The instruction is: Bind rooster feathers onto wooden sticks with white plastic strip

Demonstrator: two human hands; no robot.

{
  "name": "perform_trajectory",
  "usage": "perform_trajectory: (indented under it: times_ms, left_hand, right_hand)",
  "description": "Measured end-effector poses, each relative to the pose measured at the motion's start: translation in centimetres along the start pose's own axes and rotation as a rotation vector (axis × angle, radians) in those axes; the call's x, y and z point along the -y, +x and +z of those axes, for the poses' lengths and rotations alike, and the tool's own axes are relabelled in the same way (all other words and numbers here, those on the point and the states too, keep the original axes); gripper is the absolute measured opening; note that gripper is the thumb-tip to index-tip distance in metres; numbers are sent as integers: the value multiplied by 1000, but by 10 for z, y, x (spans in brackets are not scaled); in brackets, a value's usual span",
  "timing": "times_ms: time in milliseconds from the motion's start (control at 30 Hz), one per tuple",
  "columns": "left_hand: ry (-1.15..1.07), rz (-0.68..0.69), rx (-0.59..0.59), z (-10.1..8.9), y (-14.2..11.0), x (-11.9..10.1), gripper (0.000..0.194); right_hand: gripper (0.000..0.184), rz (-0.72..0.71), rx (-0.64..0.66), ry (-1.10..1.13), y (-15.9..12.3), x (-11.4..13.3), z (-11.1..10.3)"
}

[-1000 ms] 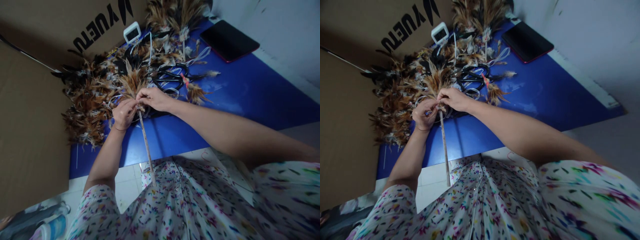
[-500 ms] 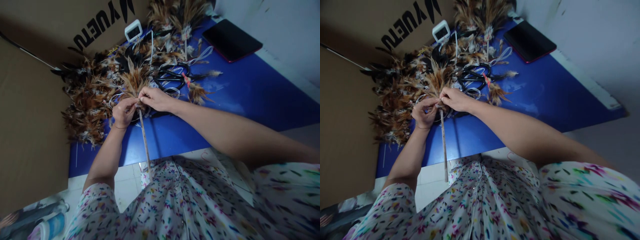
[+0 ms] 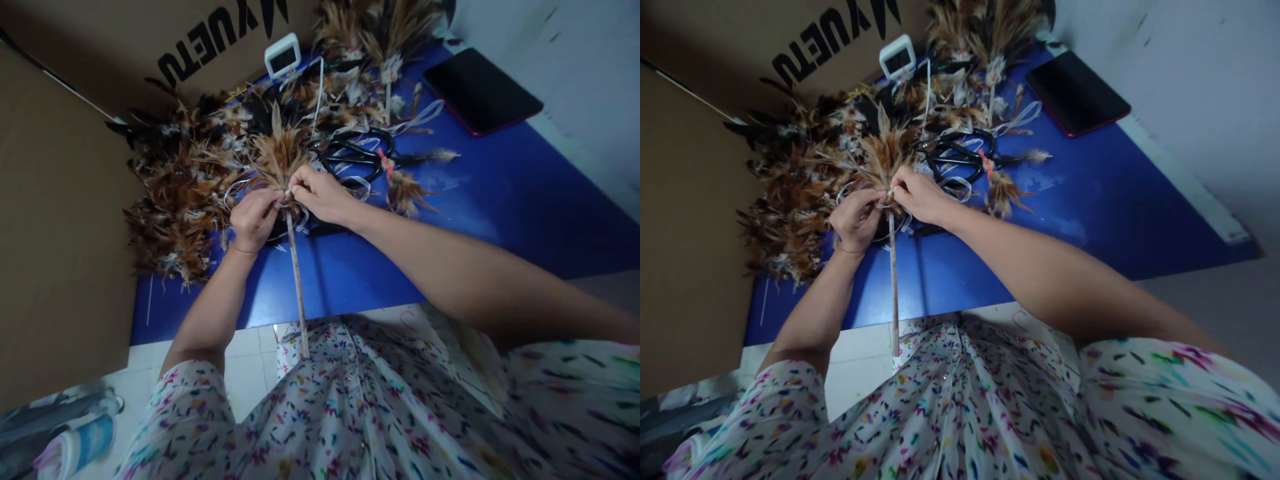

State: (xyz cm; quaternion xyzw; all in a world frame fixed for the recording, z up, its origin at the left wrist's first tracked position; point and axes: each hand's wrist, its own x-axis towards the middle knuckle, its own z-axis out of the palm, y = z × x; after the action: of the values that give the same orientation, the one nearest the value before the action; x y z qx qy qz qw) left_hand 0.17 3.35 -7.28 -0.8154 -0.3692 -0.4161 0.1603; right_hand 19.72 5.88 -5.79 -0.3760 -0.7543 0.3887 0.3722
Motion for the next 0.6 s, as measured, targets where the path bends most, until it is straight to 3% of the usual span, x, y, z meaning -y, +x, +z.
perform_trajectory:
  times_ms: [333,600]
  left_hand:
    - [39,-164,76,-2,0,-8,25]
    - [-15,-289,49,-3,4,-17,21]
  right_hand:
    - [7,66,-52,-15,0,1,2]
    - [9,159,-27,52,-3,8,3]
